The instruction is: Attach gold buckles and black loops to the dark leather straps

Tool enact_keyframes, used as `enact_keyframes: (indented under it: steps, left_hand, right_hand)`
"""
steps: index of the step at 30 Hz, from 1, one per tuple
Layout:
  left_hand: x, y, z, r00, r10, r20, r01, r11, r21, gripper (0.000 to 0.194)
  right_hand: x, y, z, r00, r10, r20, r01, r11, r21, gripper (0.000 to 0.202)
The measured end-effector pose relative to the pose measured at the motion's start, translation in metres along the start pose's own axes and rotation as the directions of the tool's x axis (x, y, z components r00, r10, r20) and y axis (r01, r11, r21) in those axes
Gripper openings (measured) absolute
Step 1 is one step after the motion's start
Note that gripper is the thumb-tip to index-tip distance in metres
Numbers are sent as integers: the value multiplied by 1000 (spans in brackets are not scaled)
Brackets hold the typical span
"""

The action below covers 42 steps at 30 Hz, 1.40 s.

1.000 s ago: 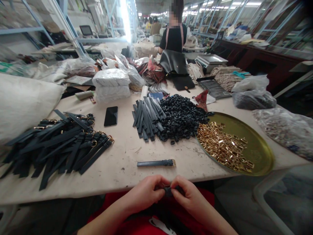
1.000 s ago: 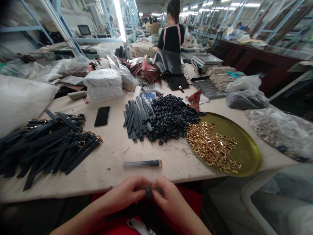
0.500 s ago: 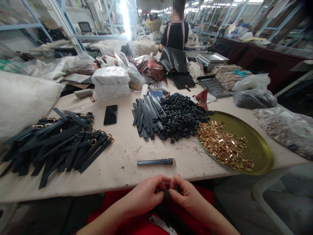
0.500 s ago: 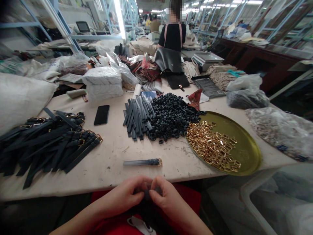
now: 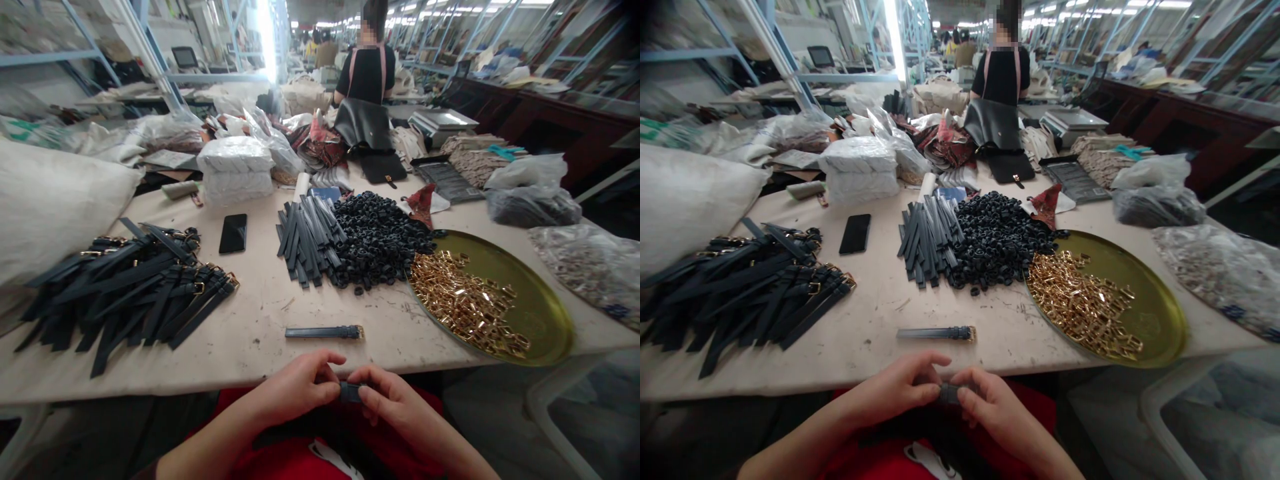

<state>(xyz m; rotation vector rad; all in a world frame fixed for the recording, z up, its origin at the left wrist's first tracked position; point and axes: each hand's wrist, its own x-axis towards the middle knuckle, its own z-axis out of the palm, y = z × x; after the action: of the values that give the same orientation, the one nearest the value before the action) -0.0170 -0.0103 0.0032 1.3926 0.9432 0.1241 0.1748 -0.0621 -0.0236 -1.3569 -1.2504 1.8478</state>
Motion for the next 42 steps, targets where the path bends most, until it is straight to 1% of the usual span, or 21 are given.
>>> enact_keyframes:
  steps: [2, 4, 6, 7, 9, 11, 13, 16, 18, 20, 23, 25, 28, 30, 32, 35, 38, 42]
  left_hand:
    - [0, -4, -1, 998, -21, 64, 24, 998, -59, 46]
    - [0, -8, 0, 996, -43, 80, 49, 995, -86, 45]
    - [2, -11, 3, 997, -56, 43, 59, 996, -69, 43]
    - [3, -11, 5, 998, -58, 18, 59, 997, -47, 42]
    - [5, -10, 8, 998, -44, -36, 44, 999, 12, 42]
    - [6, -6, 9, 997, -15, -70, 20, 997, 72, 43]
    - [5, 0, 9, 998, 9, -62, -2, 994, 110, 44]
    - [2, 10, 7, 999, 30, -18, -27, 986, 163, 45]
    - [1, 16, 5, 999, 39, 1, -38, 977, 212, 46]
    - [1, 20, 5, 999, 36, 0, -34, 962, 272, 45]
    - [4, 24, 6, 998, 54, -33, -39, 936, 349, 40]
    - [5, 25, 5, 996, 88, -23, -73, 929, 364, 35]
    - [5, 23, 0, 996, 87, 26, -91, 943, 320, 40]
    - [4, 22, -4, 997, 76, 19, -78, 956, 282, 46]
    - [3, 19, -6, 997, 76, -12, -71, 963, 259, 49]
    - [3, 16, -6, 998, 58, -29, -49, 968, 245, 51]
    - [3, 14, -3, 997, 64, -33, -52, 962, 268, 51]
    - [2, 16, 3, 995, 90, -42, -72, 945, 319, 47]
  right_hand:
    - [-1, 2, 0, 1000, 6, -27, -6, 1000, -1, 20]
    - [0, 5, 4, 995, -43, -95, 34, 995, -92, 15]
    - [1, 8, 9, 982, -127, -142, 90, 966, -244, 11]
    - [0, 9, 11, 974, -174, -148, 118, 937, -329, 9]
    - [-1, 8, 15, 957, -261, -124, 174, 862, -475, 11]
    - [-3, 6, 15, 943, -318, -94, 218, 808, -548, 13]
    - [-6, 5, 12, 944, -316, -95, 220, 818, -531, 12]
    - [-8, 2, 5, 966, -232, -115, 161, 886, -434, 11]
    - [-8, 0, 3, 974, -202, -99, 149, 911, -385, 14]
    - [-8, -2, 3, 977, -205, -64, 170, 920, -354, 20]
    - [-7, -2, 6, 972, -232, -25, 212, 925, -316, 26]
    - [-6, 0, 5, 971, -234, -49, 211, 936, -282, 28]
    - [-5, 3, 0, 973, -204, -109, 173, 955, -242, 30]
    - [-6, 4, -4, 978, -177, -112, 145, 958, -248, 29]
    - [-7, 3, -7, 978, -174, -116, 135, 949, -284, 28]
    - [-8, 1, -8, 963, -236, -132, 170, 909, -381, 26]
    - [-8, -1, -5, 958, -264, -112, 186, 870, -457, 25]
    - [-8, 1, 1, 959, -273, -79, 200, 845, -495, 25]
